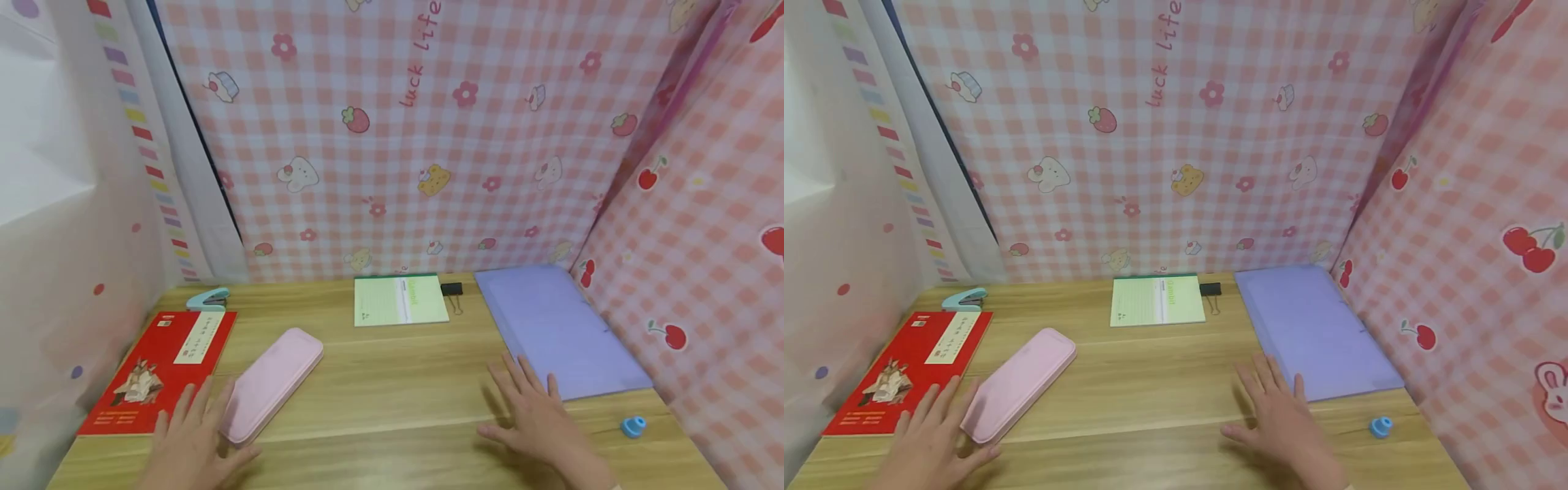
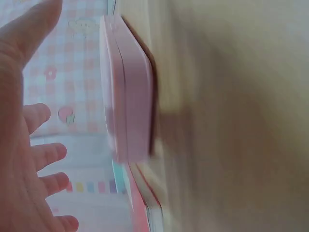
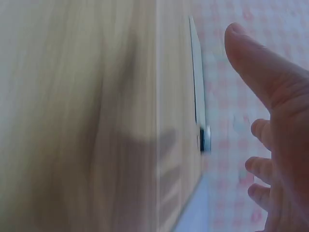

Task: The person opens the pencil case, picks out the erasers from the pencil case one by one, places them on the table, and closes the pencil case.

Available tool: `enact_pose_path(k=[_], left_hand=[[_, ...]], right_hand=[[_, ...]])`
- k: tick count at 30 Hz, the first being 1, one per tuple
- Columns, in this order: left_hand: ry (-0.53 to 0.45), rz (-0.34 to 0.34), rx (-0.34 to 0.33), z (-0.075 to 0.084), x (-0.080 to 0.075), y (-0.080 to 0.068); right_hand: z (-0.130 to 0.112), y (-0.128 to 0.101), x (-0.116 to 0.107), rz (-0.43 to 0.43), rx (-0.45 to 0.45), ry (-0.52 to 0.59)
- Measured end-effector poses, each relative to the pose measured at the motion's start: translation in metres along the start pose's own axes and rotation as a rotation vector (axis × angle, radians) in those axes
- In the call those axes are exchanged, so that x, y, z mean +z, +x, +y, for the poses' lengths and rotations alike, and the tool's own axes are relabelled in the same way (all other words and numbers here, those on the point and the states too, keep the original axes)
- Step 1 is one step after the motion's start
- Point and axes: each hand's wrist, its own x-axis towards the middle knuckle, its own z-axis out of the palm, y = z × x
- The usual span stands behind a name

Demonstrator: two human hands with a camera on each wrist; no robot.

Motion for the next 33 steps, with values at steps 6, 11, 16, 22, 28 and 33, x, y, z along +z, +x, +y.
enact_pose_path(k=[6, 11, 16, 22, 28, 33], left_hand=[[0.027, 0.148, 0.146, 0.015, 0.004, 0.028], [-0.005, 0.120, 0.151, 0.014, 0.012, 0.051], [-0.019, 0.039, 0.115, 0.006, 0.023, 0.061], [0.002, 0.123, 0.149, 0.006, 0.036, 0.062], [0.022, 0.157, 0.159, 0.012, 0.040, 0.062], [0.036, 0.142, 0.198, 0.019, 0.039, 0.064]], right_hand=[[-0.045, 0.042, 0.008, 0.005, -0.190, 0.019], [-0.096, 0.089, 0.023, -0.077, -0.347, 0.068], [-0.140, 0.126, 0.041, -0.140, -0.465, 0.058], [-0.170, 0.149, 0.051, -0.158, -0.508, 0.020], [-0.182, 0.159, 0.055, -0.151, -0.523, -0.013], [-0.183, 0.164, 0.057, -0.142, -0.532, -0.020]])
